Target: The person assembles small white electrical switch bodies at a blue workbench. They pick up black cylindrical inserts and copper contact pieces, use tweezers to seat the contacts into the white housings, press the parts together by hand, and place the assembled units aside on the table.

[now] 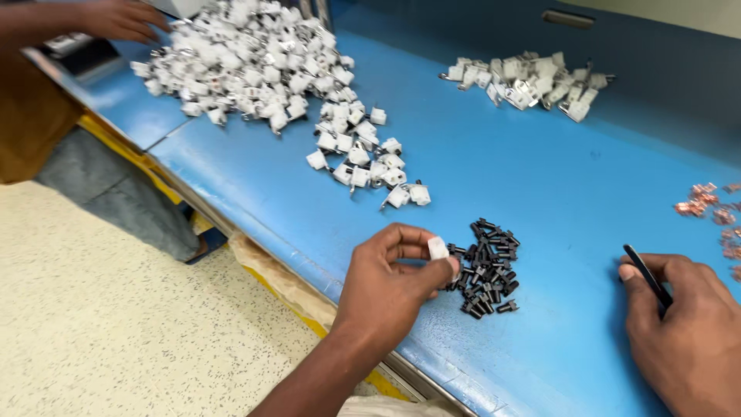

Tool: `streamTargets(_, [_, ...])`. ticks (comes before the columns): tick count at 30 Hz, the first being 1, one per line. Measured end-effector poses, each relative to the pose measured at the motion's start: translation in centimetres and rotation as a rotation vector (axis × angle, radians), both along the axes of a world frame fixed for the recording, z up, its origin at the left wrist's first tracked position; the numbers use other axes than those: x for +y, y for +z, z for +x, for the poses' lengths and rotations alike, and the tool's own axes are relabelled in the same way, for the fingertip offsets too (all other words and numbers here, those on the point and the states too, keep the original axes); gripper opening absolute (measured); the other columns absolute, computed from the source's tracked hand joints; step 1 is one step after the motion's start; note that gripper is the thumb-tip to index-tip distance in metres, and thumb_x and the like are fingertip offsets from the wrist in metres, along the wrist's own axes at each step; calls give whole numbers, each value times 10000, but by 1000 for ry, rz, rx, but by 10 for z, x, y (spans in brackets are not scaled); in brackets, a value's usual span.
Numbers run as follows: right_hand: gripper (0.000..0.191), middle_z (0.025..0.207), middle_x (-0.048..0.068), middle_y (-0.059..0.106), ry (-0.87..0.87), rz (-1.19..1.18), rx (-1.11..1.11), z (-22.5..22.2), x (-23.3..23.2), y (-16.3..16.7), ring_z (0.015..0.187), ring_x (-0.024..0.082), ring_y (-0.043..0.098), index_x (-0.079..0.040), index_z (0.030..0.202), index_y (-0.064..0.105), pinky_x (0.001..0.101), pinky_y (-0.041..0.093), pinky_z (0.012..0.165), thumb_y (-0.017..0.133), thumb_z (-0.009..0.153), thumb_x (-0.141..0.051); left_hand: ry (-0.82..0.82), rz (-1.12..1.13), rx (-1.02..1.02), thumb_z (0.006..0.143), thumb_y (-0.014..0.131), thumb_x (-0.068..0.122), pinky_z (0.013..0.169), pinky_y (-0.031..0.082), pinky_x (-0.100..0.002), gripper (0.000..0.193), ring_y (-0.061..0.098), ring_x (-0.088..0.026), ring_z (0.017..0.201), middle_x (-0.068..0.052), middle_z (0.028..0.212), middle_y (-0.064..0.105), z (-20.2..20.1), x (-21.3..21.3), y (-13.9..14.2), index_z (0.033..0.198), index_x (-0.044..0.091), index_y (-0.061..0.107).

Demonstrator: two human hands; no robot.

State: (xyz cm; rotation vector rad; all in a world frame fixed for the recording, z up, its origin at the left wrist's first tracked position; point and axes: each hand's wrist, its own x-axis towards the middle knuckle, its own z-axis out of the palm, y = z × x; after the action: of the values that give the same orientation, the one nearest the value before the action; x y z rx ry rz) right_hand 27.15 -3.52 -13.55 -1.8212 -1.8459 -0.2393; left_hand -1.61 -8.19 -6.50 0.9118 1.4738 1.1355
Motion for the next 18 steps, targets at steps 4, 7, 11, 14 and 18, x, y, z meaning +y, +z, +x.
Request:
streamTargets(4, [178,947,101,710,-18,26,-15,-3,-3,0,756,233,674,-94,1113,763,345,538,699,734,1094,-268,-66,54,36,803,762,155,702,597,-290,320,711,-152,766,-137,912,756,-2,-10,-17,1075,9,674])
streamTargets(7, [202,1002,68,720,-117,-44,-23,-7,-6,6,737,264,692,-152,1116,765,379,546,662,699,1035,-324,-47,93,16,801,756,127,683,607,-286,309,696,-133,764,-107,918,731,0,-11,-23,1066,-10,678])
streamTargets(11, [253,1077,-6,725,-245,-225,-86,-12,-9,18,817,274,721,-247,1145,753,403,563,692,633,1011,-425,8,105,-36,794,741,97,666,616,-289,293,700,-139,747,-98,904,720,1,-10,-23,1053,-23,673])
streamTargets(14, [271,1126,-13,715,-247,-277,-44,-14,-10,27,834,277,717,-242,1155,743,422,554,737,621,1013,-438,33,122,-40,802,736,96,656,617,-286,275,700,-145,730,-97,891,711,2,-10,-24,1038,-31,674])
streamTargets(18, [256,1122,-4,715,-191,-222,-37,-16,-12,30,859,286,708,-235,1139,752,427,550,734,634,1014,-424,39,141,-29,811,742,106,670,617,-275,275,695,-133,731,-94,872,707,3,-12,-27,1041,-29,676])
